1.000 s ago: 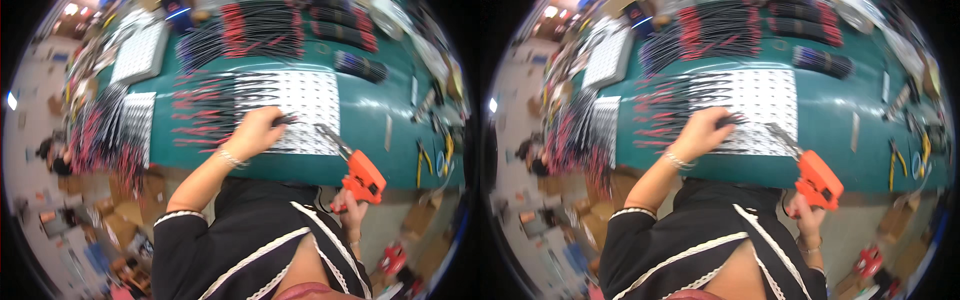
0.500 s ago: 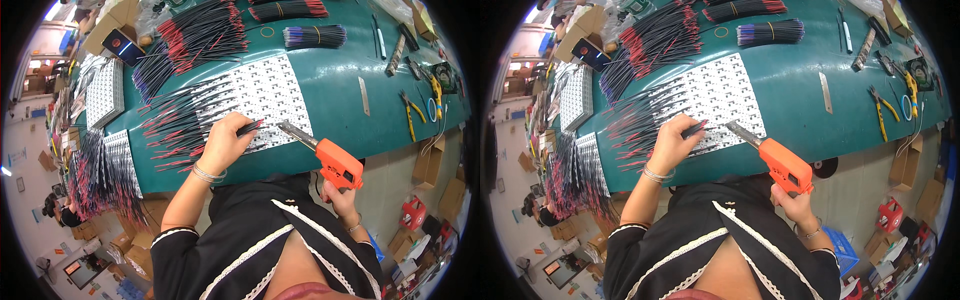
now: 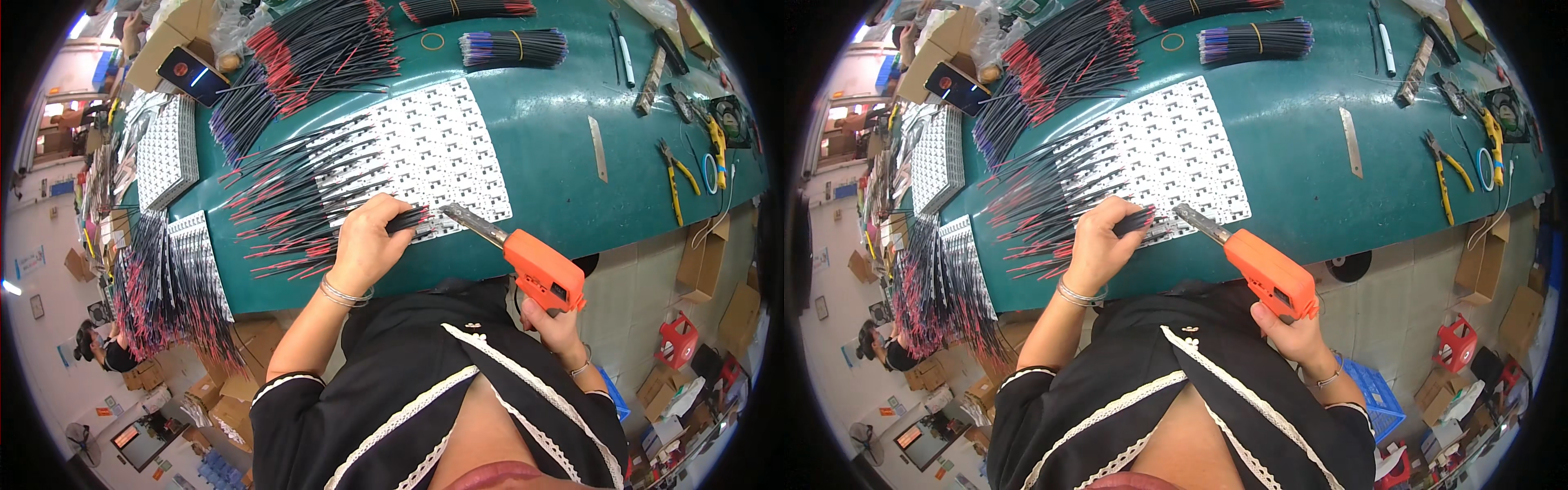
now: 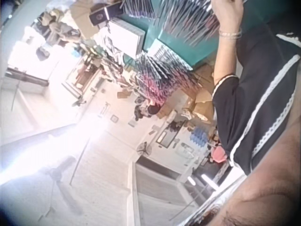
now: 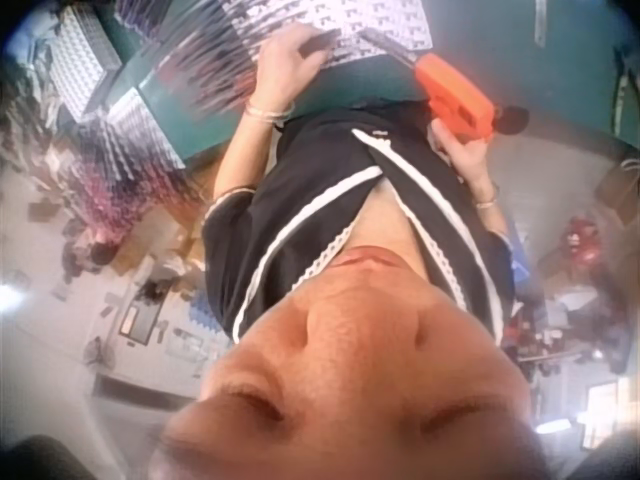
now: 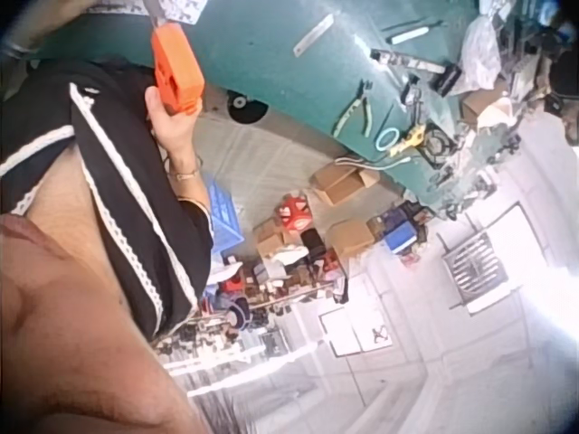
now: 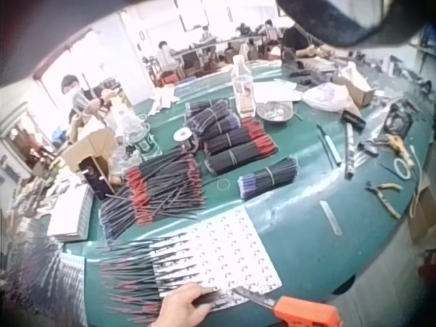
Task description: The person positions wires onto circuit boards and solders them using a soldering gun.
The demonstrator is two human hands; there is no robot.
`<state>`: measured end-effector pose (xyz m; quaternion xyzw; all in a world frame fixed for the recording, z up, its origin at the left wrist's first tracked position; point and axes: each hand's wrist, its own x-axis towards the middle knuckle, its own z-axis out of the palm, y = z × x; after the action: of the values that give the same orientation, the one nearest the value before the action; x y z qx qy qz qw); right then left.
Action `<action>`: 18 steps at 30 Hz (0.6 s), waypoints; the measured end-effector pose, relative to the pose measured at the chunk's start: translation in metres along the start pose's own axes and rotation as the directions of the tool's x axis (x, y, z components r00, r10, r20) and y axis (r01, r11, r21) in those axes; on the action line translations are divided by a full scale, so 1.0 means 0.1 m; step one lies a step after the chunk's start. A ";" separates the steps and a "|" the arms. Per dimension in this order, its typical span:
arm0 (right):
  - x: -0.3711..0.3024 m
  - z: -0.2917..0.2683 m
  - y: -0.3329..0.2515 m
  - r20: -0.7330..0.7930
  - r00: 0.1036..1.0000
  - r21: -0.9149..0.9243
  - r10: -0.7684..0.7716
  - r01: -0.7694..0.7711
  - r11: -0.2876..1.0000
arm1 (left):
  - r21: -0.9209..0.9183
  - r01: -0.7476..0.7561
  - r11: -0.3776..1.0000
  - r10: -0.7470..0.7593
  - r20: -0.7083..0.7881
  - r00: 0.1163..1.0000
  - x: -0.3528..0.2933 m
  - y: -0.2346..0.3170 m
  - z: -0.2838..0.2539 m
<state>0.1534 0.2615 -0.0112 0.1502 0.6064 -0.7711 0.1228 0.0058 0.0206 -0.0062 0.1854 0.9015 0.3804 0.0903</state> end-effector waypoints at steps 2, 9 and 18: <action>0.00 0.00 0.00 0.012 1.000 -0.004 0.001 -0.001 1.000 | 0.012 0.011 1.000 -0.011 -0.010 1.000 -0.01 -0.01 0.02; 0.02 0.03 0.01 0.015 0.999 -0.038 0.049 -0.049 0.998 | 0.079 -0.053 0.995 0.061 -0.104 0.993 -0.02 -0.05 0.10; 0.05 0.05 0.01 0.005 0.996 -0.024 0.085 -0.085 0.996 | 0.107 -0.061 0.992 0.071 -0.098 0.993 -0.02 -0.04 0.11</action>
<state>0.1484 0.2559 -0.0127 0.1723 0.6081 -0.7584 0.1590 0.0093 0.0242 -0.0167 0.2001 0.9169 0.3445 0.0220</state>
